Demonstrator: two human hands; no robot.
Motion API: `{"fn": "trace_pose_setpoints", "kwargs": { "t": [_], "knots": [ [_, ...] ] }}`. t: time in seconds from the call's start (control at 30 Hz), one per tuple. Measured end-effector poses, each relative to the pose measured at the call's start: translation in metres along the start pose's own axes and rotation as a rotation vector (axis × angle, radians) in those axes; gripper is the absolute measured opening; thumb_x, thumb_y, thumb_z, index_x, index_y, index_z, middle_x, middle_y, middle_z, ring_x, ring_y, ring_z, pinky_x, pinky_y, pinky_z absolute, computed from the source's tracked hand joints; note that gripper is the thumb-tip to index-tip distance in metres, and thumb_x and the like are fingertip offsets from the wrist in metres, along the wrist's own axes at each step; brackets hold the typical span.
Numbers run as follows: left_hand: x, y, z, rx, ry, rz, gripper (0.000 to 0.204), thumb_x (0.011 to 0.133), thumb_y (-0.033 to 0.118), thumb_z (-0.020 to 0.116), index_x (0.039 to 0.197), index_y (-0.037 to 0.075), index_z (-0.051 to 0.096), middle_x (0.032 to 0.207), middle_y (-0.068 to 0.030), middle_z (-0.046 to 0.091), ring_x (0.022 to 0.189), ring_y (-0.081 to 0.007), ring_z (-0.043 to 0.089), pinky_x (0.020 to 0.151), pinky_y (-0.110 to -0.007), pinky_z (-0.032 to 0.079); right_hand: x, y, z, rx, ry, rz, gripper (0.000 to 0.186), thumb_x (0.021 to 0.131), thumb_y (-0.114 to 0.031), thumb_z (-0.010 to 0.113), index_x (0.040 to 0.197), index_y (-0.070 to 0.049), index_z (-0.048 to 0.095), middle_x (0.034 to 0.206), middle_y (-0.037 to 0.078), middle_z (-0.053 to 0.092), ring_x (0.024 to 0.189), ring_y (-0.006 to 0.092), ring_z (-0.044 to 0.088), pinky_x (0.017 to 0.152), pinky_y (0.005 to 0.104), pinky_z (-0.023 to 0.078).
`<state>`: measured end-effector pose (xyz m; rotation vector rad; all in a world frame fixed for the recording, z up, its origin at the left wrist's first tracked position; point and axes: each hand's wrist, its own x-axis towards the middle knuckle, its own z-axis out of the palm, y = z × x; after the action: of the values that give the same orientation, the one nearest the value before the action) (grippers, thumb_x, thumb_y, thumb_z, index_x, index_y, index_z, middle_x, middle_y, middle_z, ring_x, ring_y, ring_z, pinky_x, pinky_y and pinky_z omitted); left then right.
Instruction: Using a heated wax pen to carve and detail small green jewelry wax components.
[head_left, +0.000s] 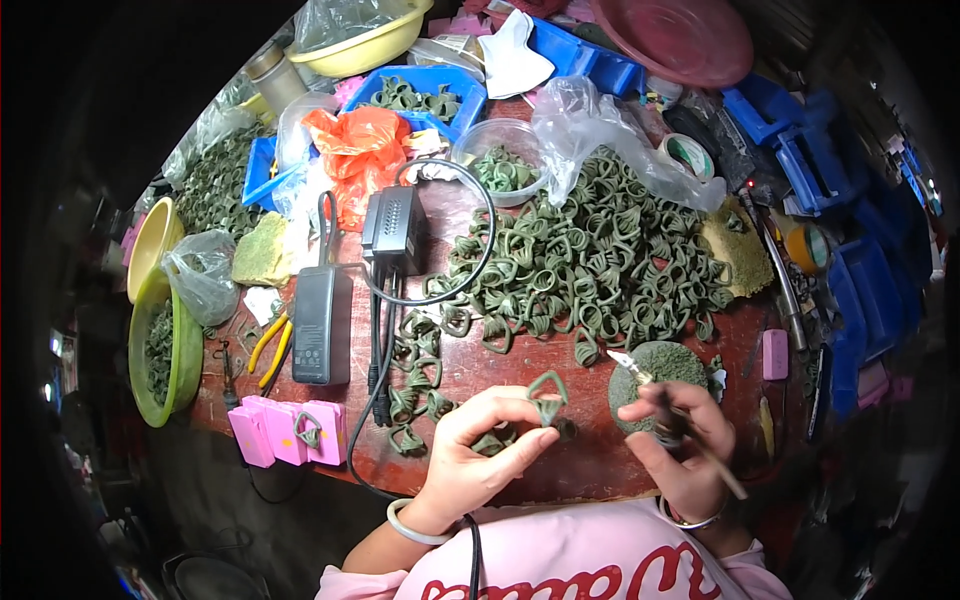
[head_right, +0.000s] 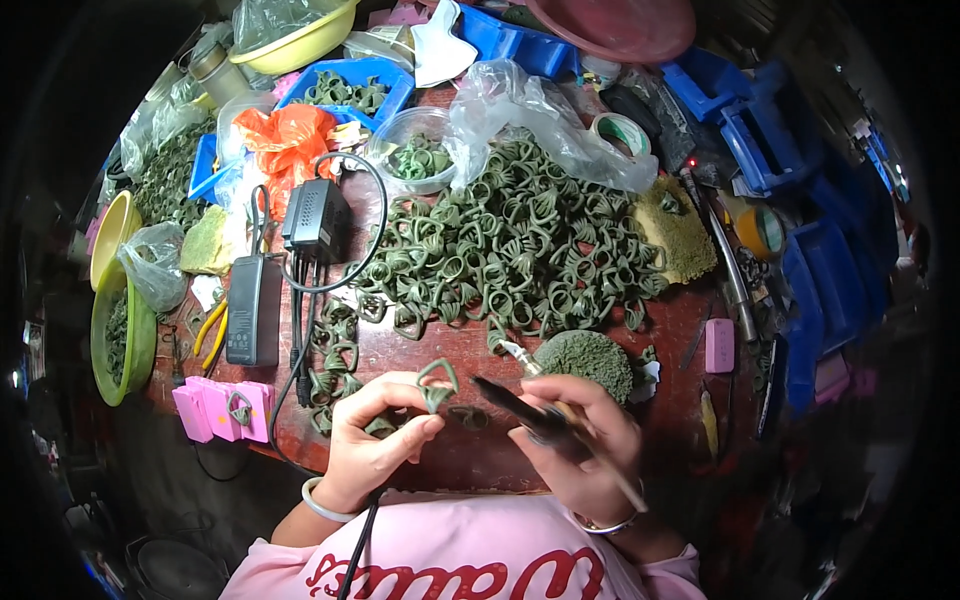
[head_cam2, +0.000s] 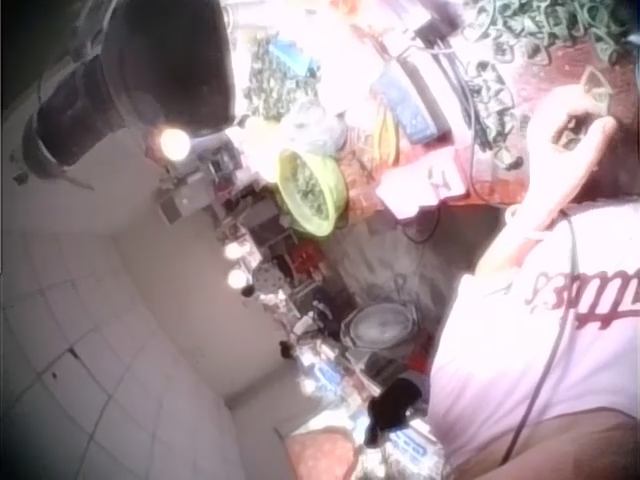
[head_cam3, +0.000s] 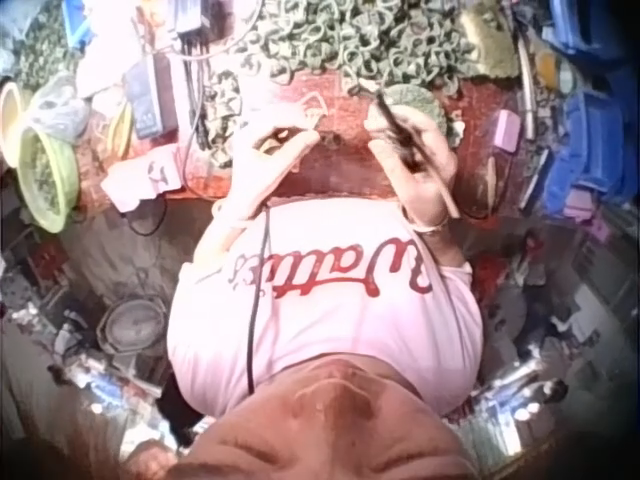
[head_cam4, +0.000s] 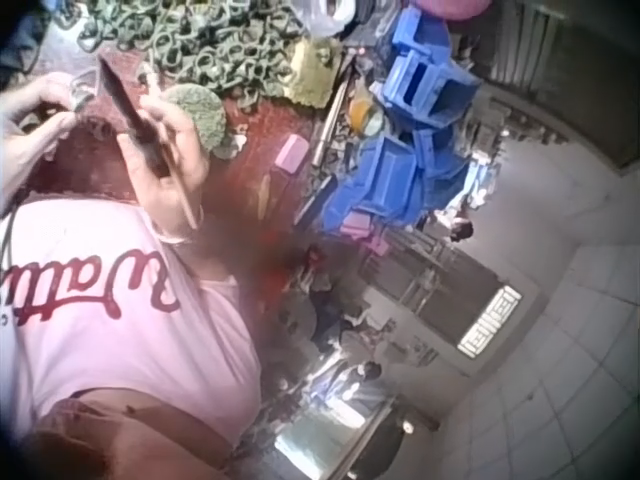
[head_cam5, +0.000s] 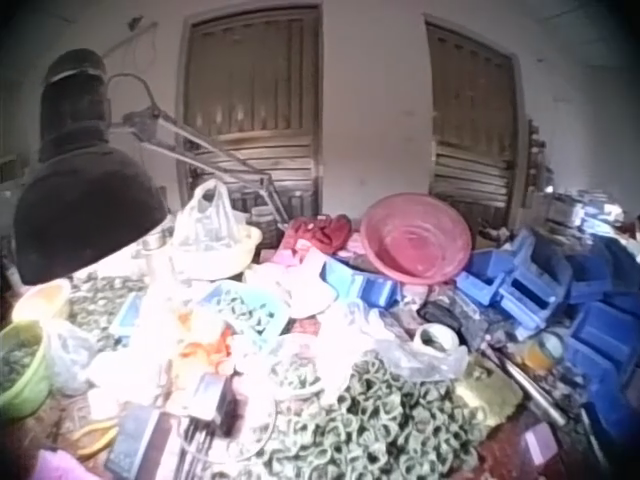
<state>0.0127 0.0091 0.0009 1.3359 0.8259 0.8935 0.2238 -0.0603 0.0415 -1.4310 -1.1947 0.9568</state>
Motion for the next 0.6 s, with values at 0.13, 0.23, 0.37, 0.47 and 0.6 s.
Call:
{"fn": "trace_pose_setpoints", "kwargs": {
  "t": [0.13, 0.23, 0.37, 0.47, 0.6],
  "knots": [
    [0.001, 0.001, 0.001, 0.033, -0.001, 0.062, 0.013, 0.080, 0.000, 0.074, 0.093, 0.000, 0.070, 0.111, -0.0137, 0.069, 0.098, -0.0221, 0.065, 0.087, -0.032, 0.050, -0.009, -0.006, -0.006, -0.005, 0.002, -0.062, 0.021, 0.094, -0.006, 0.061, 0.111, 0.006, 0.059, 0.093, 0.015, 0.073, 0.081, 0.0152, 0.069, 0.076, 0.0256, 0.053],
    [0.002, -0.001, -0.002, 0.056, -0.019, 0.086, 0.016, 0.081, 0.000, 0.074, 0.096, 0.001, 0.071, 0.113, -0.0140, 0.069, 0.100, -0.0236, 0.065, 0.089, -0.033, 0.050, -0.012, -0.014, -0.005, 0.159, 0.019, 0.080, 0.018, 0.095, -0.012, 0.063, 0.101, 0.005, 0.064, 0.082, 0.011, 0.072, 0.078, 0.0182, 0.069, 0.075, 0.0292, 0.053],
    [0.000, -0.004, -0.002, -0.018, -0.015, 0.058, 0.017, 0.082, 0.000, 0.073, 0.099, 0.001, 0.072, 0.111, -0.0138, 0.069, 0.100, -0.0223, 0.065, 0.088, -0.032, 0.050, -0.009, -0.007, -0.005, 0.036, -0.015, -0.003, 0.016, 0.093, -0.009, 0.063, 0.100, 0.005, 0.066, 0.081, 0.012, 0.072, 0.077, 0.0193, 0.069, 0.073, 0.0305, 0.052],
    [-0.002, -0.004, -0.002, -0.060, -0.012, 0.029, 0.018, 0.083, 0.000, 0.072, 0.101, 0.001, 0.072, 0.111, -0.0127, 0.068, 0.098, -0.0201, 0.065, 0.086, -0.031, 0.050, -0.009, -0.007, -0.003, -0.029, 0.016, 0.052, 0.014, 0.091, -0.006, 0.064, 0.101, 0.004, 0.067, 0.083, 0.013, 0.072, 0.076, 0.0202, 0.068, 0.072, 0.0316, 0.050],
    [-0.003, 0.001, 0.002, -0.106, -0.032, 0.006, 0.017, 0.082, 0.000, 0.073, 0.098, 0.002, 0.071, 0.104, -0.0088, 0.065, 0.087, -0.0148, 0.062, 0.078, -0.027, 0.050, -0.001, -0.006, 0.001, -0.029, -0.111, -0.031, 0.011, 0.089, 0.000, 0.066, 0.099, 0.005, 0.067, 0.090, 0.014, 0.071, 0.078, 0.0203, 0.070, 0.071, 0.0308, 0.054]
  ]
}}
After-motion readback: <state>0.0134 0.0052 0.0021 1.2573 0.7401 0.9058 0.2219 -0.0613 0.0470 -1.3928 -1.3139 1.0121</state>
